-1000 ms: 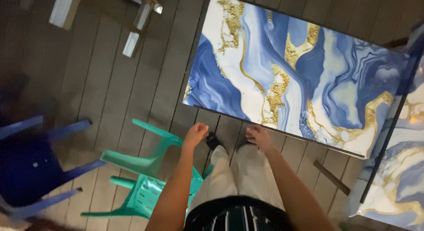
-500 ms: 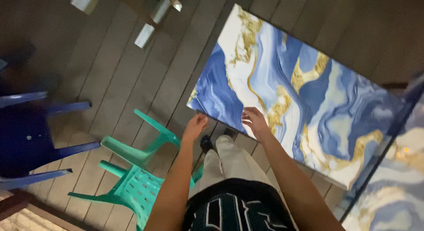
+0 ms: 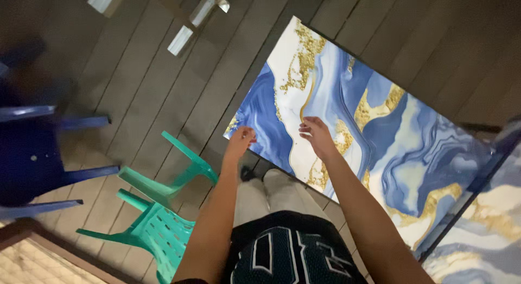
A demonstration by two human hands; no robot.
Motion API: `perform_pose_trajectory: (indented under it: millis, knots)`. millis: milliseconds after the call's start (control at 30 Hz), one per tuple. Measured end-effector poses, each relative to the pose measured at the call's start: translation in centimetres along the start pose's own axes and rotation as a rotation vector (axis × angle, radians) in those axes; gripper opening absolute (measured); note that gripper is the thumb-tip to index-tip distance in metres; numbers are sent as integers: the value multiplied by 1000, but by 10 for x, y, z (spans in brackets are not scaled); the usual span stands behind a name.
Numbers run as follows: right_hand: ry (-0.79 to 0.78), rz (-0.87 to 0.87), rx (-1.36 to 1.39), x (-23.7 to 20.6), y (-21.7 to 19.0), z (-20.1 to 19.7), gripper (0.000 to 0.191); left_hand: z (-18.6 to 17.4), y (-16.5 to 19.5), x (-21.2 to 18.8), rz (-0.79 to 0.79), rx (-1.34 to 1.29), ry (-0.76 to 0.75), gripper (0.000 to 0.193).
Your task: The person lifts and repositions several large square panels with blue, white, and gold abstract patterns on a wooden floor. They move green plastic chairs to clear space, then place the panels on the floor and on a white metal stand, adjusting their positions repeatedly.
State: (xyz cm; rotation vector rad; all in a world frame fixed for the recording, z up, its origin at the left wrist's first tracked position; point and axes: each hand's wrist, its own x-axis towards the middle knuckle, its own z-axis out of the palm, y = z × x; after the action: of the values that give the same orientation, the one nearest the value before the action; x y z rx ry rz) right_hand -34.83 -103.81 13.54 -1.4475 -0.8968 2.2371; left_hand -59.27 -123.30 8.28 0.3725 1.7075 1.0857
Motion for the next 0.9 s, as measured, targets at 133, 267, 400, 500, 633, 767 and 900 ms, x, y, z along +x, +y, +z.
perform_pose_trajectory:
  millis: [133, 267, 400, 500, 633, 767, 900]
  knots:
    - [46, -11, 17, -3, 6, -17, 31, 13, 7, 20, 49, 16, -108, 28]
    - [134, -9, 48, -9, 18, -32, 27, 20, 21, 32, 24, 125, -183, 28]
    - [229, -103, 147, -28, 32, -39, 27, 26, 38, 55, 3, 193, -323, 28]
    - [348, -174, 245, -47, 44, -30, 26, 27, 52, 76, 23, 282, -489, 29]
    - [557, -274, 439, -77, 72, -1, 24, 23, 78, 97, 85, 398, -699, 29]
    - [721, -357, 611, -87, 105, 45, 26, 15, 114, 116, 116, 484, -867, 28]
    - [857, -300, 715, -87, 140, 104, 28, 11, 134, 129, 58, 515, -952, 26]
